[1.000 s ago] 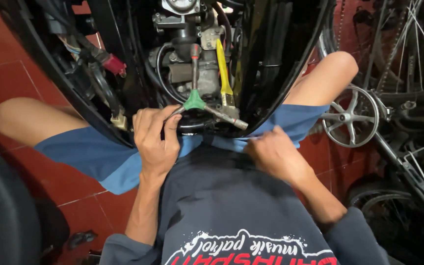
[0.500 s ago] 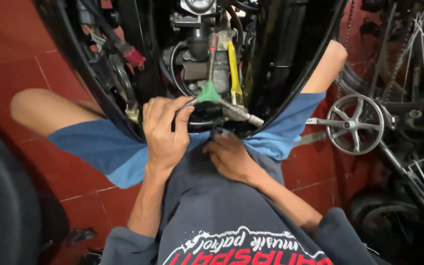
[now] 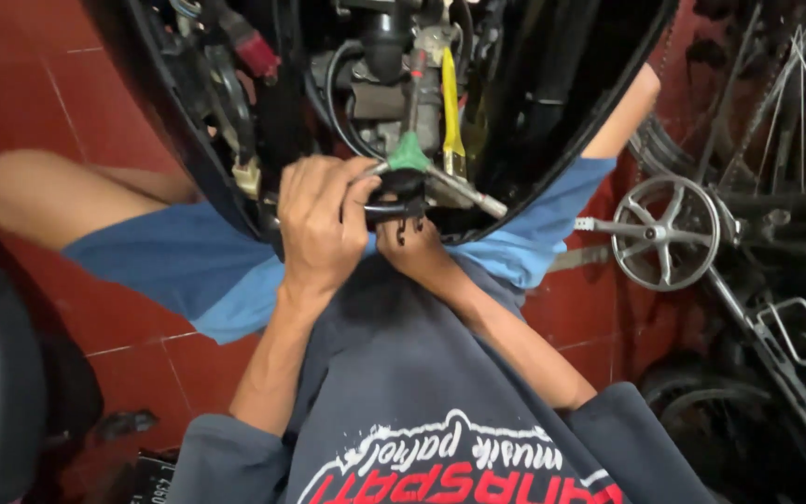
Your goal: A person performs maintenance on a motorcycle engine, cleaning it with a brush and using hand tools to adjust parts while sitting on the floor.
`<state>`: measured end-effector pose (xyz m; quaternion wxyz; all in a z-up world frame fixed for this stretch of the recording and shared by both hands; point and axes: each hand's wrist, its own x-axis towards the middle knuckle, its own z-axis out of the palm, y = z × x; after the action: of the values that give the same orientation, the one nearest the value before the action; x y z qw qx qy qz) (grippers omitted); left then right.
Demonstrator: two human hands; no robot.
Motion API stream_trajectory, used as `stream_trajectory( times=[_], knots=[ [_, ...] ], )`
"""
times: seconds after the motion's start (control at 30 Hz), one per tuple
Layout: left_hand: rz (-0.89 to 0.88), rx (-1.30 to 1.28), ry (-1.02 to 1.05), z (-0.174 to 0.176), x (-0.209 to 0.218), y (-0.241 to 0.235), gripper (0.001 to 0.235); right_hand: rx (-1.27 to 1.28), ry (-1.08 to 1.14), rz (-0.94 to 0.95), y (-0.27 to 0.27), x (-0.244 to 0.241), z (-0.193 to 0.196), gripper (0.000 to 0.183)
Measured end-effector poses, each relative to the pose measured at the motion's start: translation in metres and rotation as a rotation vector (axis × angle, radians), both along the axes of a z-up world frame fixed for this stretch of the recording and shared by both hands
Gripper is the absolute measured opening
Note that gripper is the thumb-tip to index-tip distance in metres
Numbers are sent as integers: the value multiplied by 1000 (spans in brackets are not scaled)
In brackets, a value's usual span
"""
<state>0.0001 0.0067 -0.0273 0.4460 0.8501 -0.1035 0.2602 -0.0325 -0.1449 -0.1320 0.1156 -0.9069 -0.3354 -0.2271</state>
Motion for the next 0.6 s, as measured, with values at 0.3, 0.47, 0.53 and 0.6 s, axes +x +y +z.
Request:
stream_trajectory(
  times=[0.3,0.47,0.53,0.6],
  knots=[
    [111,-67,56,-11,-16,-10,19,-11,501,22,-36,-26,-135,38],
    [92,-103,106,-5,-18,3,18,822,1268,-66,-57,-51,-203,22],
    [74,-110,123,-4,-18,13,17,1425,1688,-74,-54,-40,-270,27],
    [57,-123,143,-5,-17,19,17,2070,2047,-77,-51,-34,-291,40]
  ],
)
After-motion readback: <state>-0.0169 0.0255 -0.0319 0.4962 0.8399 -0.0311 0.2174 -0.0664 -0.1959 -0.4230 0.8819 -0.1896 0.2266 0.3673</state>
